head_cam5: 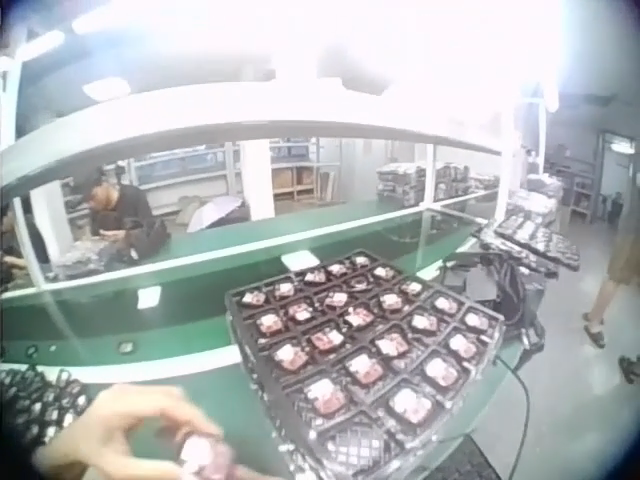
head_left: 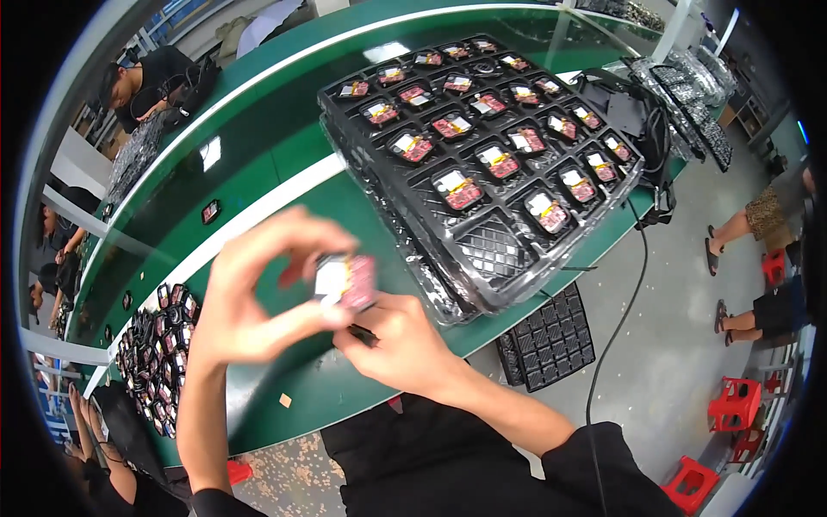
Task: Assembling small electronic components into a watch frame using tweezers on a production line.
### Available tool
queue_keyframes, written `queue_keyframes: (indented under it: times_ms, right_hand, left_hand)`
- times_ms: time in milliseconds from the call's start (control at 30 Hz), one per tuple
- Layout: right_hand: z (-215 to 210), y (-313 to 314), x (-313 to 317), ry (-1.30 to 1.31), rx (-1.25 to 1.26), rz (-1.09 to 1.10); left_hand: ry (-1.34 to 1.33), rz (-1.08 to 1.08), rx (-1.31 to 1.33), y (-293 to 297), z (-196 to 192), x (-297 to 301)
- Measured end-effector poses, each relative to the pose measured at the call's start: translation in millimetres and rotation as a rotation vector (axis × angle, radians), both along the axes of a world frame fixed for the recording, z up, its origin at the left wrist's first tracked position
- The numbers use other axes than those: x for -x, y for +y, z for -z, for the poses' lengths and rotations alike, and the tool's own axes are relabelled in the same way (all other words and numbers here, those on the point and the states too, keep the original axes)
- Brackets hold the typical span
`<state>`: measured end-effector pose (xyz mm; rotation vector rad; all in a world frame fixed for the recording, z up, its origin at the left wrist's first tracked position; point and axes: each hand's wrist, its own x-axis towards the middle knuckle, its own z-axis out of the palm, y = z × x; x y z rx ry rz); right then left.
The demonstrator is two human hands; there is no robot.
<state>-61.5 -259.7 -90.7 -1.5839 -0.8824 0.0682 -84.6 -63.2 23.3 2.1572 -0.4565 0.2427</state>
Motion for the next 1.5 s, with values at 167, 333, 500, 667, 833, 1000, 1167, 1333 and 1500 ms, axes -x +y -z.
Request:
queue_keyframes:
  times_ms: [167,333,500,667,833,1000,1167,1333,1500]
  right_hand:
    - [-6,5,3,0.02,0.054,-0.026]
    - [5,8,0,-0.021,-0.02,0.02]
    - [3,4,-2,-0.086,-0.043,0.008]
    - [-1,2,1,-0.086,-0.052,-0.033]
    - [-2,3,1,-0.021,0.009,-0.017]
    - [-12,8,4,0.021,0.006,-0.016]
    - [-11,4,-1,0.045,0.04,0.107]
    - [-19,8,0,0.004,0.121,0.124]
    - [-13,10,-1,0.02,0.132,0.141]
  left_hand:
    - [-0.261,0.362,-0.248,-74,-27,-91]
    - [-0.172,0.441,-0.297,-75,-21,-98]
    - [-0.206,-0.014,-0.325,6,-22,-88]
    - [0.08,-0.572,-0.794,158,18,-64]
    - [0.227,-0.635,-0.748,196,62,-42]
    - [-0.008,-0.597,-0.614,195,69,-26]
    - [-0.003,-0.324,-0.364,92,61,23]
    - [-0.053,-0.281,-0.571,58,68,70]
    - [0.163,-0.306,-0.487,64,55,85]
